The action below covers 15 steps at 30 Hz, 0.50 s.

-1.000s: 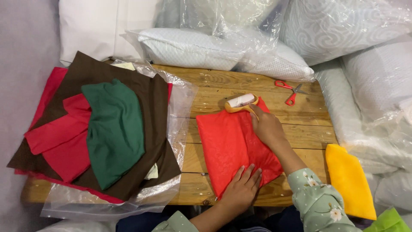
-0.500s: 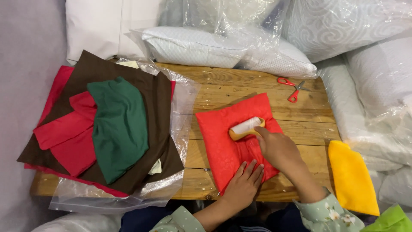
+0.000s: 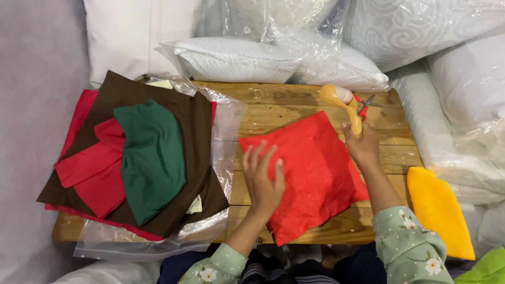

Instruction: Stuffing a red pillowcase with fiberfill, cleaning it with a lint roller, and sealing it in a plastic bag.

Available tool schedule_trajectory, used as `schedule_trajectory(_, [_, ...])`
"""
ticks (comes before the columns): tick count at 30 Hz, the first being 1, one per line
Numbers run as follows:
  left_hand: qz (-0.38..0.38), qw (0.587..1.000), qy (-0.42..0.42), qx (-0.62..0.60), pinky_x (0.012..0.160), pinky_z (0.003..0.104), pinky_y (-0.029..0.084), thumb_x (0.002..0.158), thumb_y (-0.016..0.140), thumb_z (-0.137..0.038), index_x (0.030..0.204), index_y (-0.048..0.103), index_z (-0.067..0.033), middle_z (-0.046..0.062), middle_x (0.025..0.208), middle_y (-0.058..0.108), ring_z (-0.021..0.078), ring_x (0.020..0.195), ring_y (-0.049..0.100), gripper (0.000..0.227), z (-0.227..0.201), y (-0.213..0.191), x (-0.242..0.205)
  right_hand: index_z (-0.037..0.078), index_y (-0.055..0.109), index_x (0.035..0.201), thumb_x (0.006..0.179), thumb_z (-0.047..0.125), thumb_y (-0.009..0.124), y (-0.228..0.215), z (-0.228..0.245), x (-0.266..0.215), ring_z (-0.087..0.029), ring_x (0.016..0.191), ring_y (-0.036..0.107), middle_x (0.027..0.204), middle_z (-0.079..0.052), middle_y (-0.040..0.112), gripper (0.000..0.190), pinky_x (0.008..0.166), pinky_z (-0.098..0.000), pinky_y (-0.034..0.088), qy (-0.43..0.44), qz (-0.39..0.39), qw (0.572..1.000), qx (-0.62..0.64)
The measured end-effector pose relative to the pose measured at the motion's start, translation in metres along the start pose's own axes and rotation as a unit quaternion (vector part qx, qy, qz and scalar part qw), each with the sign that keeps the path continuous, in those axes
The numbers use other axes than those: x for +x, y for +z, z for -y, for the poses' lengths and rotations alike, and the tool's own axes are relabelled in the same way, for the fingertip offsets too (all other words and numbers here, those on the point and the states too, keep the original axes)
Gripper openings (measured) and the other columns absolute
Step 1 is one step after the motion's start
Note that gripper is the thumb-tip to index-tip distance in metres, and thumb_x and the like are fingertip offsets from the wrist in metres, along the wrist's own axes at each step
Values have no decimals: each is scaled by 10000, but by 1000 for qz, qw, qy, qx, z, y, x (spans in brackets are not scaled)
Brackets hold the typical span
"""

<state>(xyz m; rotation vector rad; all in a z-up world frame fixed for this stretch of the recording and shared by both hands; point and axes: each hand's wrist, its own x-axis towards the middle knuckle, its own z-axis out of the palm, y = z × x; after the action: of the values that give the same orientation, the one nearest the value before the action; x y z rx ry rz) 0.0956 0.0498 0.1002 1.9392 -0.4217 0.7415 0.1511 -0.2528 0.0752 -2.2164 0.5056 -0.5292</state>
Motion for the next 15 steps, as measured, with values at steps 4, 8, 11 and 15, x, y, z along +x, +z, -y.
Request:
schedule_trajectory(4, [-24, 927, -358, -112, 1141, 594, 321, 895, 720, -167, 1495, 475, -82, 279, 1416, 448, 499, 1362, 431, 654, 38, 10, -13, 18, 718, 879, 924, 311, 811, 7, -1, -8, -446, 930, 619, 851, -231, 592, 310, 832, -467, 467, -88, 50, 995, -23])
schedule_trajectory(8, [-4, 763, -564, -316, 996, 483, 450, 832, 832, -179, 1638, 178, -115, 241, 1493, 451, 381, 1334, 500, 1041, 38, 10, -5, 109, 737, 1076, 888, 328, 813, 15, 1, -14, -227, 808, 614, 862, -87, 612, 298, 630, -313, 452, 144, 120, 973, 136])
schedule_trajectory(11, [47, 770, -543, -332, 790, 412, 540, 814, 841, -137, 1520, 384, -58, 211, 1266, 620, 311, 1082, 629, 845, 49, 22, -6, 90, 708, 955, 819, 178, 844, 4, 10, -14, -160, 666, 600, 756, -40, 606, 211, 520, -250, 438, 139, 141, 961, 195])
schedule_trajectory(15, [3, 905, -324, -275, 783, 320, 518, 898, 733, -62, 1119, 790, -90, 88, 900, 764, 154, 872, 629, 231, 9, -5, 17, 99, 648, 1043, 808, 78, 860, -26, 59, -23, -46, 738, 627, 829, 49, 613, 317, 636, -161, 490, 25, 68, 958, 276])
